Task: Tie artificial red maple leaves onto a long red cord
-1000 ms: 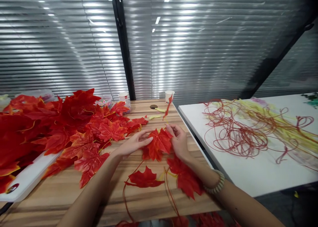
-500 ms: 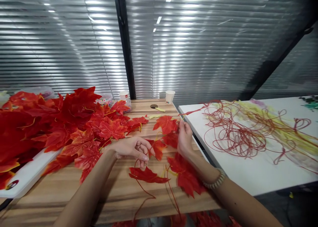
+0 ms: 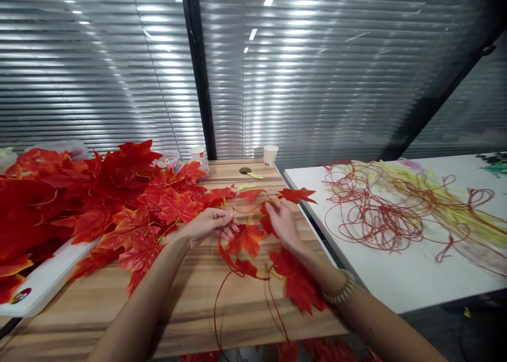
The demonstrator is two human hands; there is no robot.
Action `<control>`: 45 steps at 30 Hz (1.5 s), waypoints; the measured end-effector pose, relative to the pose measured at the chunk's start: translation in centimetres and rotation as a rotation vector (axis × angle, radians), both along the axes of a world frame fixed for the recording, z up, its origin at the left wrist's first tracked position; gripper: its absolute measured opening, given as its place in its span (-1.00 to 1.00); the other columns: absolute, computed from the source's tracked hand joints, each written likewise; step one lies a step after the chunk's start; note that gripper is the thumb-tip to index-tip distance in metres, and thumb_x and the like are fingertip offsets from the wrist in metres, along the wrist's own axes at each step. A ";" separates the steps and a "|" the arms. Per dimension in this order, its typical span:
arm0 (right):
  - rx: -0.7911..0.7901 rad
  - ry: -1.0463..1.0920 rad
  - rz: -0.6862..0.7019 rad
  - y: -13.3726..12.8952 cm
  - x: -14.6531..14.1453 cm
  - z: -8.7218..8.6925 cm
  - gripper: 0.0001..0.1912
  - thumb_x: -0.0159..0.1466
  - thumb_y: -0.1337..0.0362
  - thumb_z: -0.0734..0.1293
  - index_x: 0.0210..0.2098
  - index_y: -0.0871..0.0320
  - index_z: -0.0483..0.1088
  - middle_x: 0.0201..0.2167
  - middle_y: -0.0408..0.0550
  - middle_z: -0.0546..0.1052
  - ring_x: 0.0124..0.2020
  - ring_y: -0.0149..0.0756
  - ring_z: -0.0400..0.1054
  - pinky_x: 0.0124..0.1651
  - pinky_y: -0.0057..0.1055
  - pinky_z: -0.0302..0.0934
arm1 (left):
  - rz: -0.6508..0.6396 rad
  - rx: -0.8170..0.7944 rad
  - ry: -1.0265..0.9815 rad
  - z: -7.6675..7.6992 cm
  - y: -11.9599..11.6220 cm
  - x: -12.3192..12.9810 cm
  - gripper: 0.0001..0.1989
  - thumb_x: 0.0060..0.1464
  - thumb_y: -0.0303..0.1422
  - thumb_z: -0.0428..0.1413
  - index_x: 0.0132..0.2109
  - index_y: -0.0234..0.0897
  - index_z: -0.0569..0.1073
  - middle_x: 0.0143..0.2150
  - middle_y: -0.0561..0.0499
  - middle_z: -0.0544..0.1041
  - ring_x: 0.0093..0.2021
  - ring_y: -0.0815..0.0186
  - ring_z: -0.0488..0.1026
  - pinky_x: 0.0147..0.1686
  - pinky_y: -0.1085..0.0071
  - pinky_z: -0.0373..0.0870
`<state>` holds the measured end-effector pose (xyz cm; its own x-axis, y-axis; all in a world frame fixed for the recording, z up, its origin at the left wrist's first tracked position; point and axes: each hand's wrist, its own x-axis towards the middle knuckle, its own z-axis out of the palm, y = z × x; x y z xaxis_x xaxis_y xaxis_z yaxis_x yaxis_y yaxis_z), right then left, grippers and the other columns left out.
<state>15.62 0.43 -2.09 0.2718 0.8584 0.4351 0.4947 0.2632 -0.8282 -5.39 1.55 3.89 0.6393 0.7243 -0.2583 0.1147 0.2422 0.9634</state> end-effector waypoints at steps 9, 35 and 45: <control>-0.109 -0.653 -0.159 -1.6 -0.5 1.9 -0.62 0.26 0.20 0.13 -0.57 0.19 0.41 -0.62 0.07 0.46 -0.58 -0.25 0.32 -0.50 -0.42 0.05 | 0.055 0.084 0.008 -0.3 -0.1 0.5 -0.74 -0.07 -0.24 0.14 -0.36 -0.42 0.48 -0.51 0.07 0.35 -0.56 0.54 0.24 -0.53 0.60 0.17; 0.417 -0.626 0.318 -3.2 -2.3 2.3 -0.75 0.27 0.38 0.13 -0.10 0.20 0.31 -0.15 0.04 0.39 -0.14 -0.28 0.26 -0.11 -0.36 0.20 | 0.140 0.145 -0.018 -1.2 -0.1 1.0 -0.75 -0.23 -0.30 0.24 -0.41 -0.42 0.45 -0.51 0.05 0.40 -0.52 0.49 0.29 -0.46 0.53 0.23; 0.448 -0.541 0.415 -2.8 -2.4 1.9 -0.81 0.24 0.43 0.16 -0.19 0.24 0.35 -0.24 0.04 0.41 -0.19 -0.28 0.26 -0.12 -0.32 0.23 | 0.155 0.077 -0.011 -0.9 -0.6 1.3 -0.75 -0.25 -0.36 0.26 -0.37 -0.41 0.47 -0.50 0.04 0.43 -0.48 0.47 0.32 -0.44 0.54 0.24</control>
<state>13.19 -2.35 -0.15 -0.3759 0.5561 0.7412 0.5855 0.7625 -0.2752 -4.08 0.95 3.04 0.5210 0.8317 -0.1920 0.0715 0.1817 0.9808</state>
